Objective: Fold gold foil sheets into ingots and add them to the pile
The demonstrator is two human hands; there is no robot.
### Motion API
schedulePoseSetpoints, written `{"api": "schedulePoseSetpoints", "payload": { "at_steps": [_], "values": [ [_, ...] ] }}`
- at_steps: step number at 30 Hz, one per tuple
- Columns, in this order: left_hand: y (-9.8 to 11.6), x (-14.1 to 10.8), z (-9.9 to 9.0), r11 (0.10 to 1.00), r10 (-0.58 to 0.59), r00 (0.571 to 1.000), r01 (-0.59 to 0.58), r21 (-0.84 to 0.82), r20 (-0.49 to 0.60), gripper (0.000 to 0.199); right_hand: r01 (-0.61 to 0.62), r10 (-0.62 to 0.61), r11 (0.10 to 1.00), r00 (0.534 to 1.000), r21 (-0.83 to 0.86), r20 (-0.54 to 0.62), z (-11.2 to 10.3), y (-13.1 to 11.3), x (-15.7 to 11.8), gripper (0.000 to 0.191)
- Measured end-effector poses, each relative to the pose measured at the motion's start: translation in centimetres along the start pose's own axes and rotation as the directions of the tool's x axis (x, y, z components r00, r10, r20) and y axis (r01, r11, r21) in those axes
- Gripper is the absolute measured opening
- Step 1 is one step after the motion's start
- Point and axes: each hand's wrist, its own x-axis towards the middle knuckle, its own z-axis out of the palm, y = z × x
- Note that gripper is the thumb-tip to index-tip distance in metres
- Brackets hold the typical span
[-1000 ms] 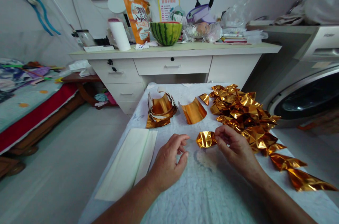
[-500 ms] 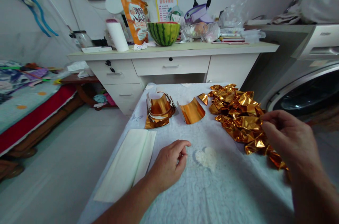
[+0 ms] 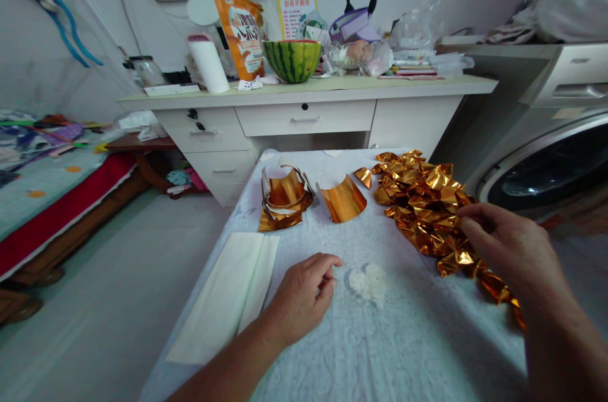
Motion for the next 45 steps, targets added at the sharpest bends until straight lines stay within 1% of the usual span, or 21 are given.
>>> {"api": "schedulePoseSetpoints", "payload": {
  "at_steps": [6,9,12,15,17,19,21,23,28,29,30,33,35,38,41,45],
  "values": [
    [0.2,0.0,-0.1,1.000,0.004,1.000,-0.004,-0.002,0.013,0.030,0.048,-0.048,0.997,0.999,-0.062,-0.011,0.8,0.6,0.2,0.028],
    [0.2,0.0,-0.1,1.000,0.004,1.000,-0.004,-0.003,0.014,0.029,0.074,-0.079,0.993,0.995,-0.088,-0.057,1.0,0.7,0.2,0.028],
    [0.3,0.1,-0.2,1.000,0.008,1.000,-0.008,0.002,0.014,0.029,0.118,-0.126,0.990,0.985,-0.072,-0.115,1.1,0.3,-0.1,0.029],
    [0.4,0.1,-0.2,1.000,0.013,1.000,-0.013,0.005,0.011,0.028,0.213,-0.216,0.976,0.957,-0.035,-0.193,1.4,-0.6,-0.7,0.024],
    [0.4,0.1,-0.2,1.000,0.015,1.000,-0.015,0.003,0.013,0.026,0.303,-0.303,0.952,0.924,-0.035,-0.235,1.9,-1.3,-1.3,0.019],
    [0.4,0.1,-0.2,1.000,0.016,1.000,-0.016,0.001,0.016,0.025,0.394,-0.381,0.919,0.894,0.010,-0.235,2.7,-2.0,-1.9,0.017],
    [0.3,0.1,-0.2,1.000,0.017,1.000,-0.017,0.001,0.016,0.025,0.451,-0.432,0.889,0.884,0.082,-0.178,3.7,-2.5,-2.4,0.014],
    [0.3,0.1,-0.1,1.000,0.016,1.000,-0.016,0.001,0.016,0.025,0.477,-0.471,0.868,0.879,0.140,-0.075,4.7,-3.0,-2.7,0.014],
    [0.2,0.2,0.0,1.000,0.010,1.000,-0.010,-0.010,0.019,0.025,0.513,-0.543,0.833,0.829,0.206,0.134,6.4,-4.1,-2.5,0.016],
    [0.2,0.2,0.0,1.000,0.012,1.000,-0.011,-0.011,0.018,0.025,0.507,-0.540,0.838,0.823,0.204,0.174,6.7,-4.4,-2.3,0.016],
    [0.2,0.2,0.0,1.000,0.012,1.000,-0.012,-0.011,0.016,0.025,0.486,-0.521,0.852,0.828,0.196,0.209,7.0,-4.7,-2.1,0.016],
    [0.2,0.2,0.1,1.000,0.008,1.000,-0.008,-0.008,0.016,0.024,0.373,-0.402,0.915,0.874,0.153,0.274,8.0,-5.9,-1.1,0.017],
    [0.2,0.2,0.2,1.000,0.009,1.000,-0.009,-0.010,0.018,0.023,0.331,-0.355,0.934,0.896,0.131,0.265,8.9,-6.6,-0.4,0.021],
    [0.1,0.2,0.2,1.000,0.014,1.000,-0.014,-0.017,0.018,0.023,0.257,-0.269,0.963,0.939,0.079,0.216,10.4,-7.6,0.5,0.025],
    [0.0,0.2,0.3,1.000,0.017,1.000,-0.017,-0.018,0.017,0.023,0.225,-0.230,0.973,0.955,0.048,0.185,11.5,-8.1,0.9,0.030],
    [-0.1,0.1,0.4,1.000,0.022,1.000,-0.022,-0.009,0.020,0.022,0.221,-0.222,0.975,0.962,0.025,0.158,12.1,-8.4,1.0,0.028]
  ]
}}
